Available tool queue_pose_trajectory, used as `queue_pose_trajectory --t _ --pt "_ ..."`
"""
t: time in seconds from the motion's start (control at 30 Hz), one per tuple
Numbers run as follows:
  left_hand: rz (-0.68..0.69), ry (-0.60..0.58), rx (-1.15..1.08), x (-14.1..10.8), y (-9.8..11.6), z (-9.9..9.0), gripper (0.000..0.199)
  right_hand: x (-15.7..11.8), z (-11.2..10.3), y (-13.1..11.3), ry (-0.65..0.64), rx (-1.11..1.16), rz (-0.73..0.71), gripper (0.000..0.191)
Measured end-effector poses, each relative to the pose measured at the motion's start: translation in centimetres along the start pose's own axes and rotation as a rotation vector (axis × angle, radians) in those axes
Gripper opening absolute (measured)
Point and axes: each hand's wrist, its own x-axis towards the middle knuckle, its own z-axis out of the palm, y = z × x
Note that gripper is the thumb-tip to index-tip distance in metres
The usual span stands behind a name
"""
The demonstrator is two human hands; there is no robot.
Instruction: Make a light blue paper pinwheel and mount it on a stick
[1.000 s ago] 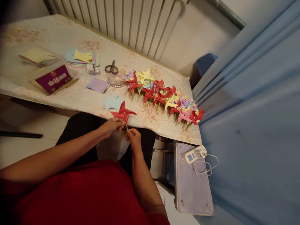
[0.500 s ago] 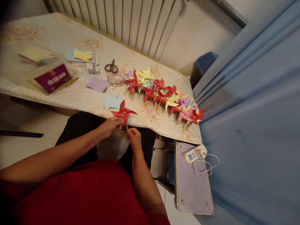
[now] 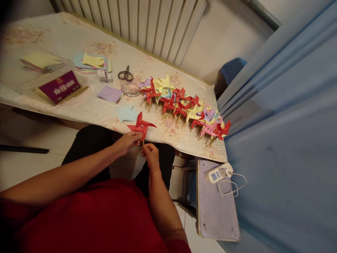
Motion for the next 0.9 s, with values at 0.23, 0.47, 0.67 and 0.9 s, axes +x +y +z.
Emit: queue_pose_trajectory --t 0.23,0.47,0.67,0.9 --pt "-0.01 0.005 -0.008 -0.1 -0.1 -0.3 0.019 0.2 0.0 0.2 -0.004 0.024 -0.001 0.022" --pt "-0.044 0.031 -0.036 0.0 1.3 -4.1 0.032 0.3 -0.2 0.6 -0.015 0.037 -0.007 0.021" --pt "0.013 0.097 -0.031 0.7 3.6 -5.5 0.034 0.4 -0.1 0.6 -0.024 0.055 -0.003 0.019" --pt "0.041 0.126 0.18 1.6 4.7 -4.9 0.023 0.3 -0.1 0.6 -0.046 0.035 0.018 0.02"
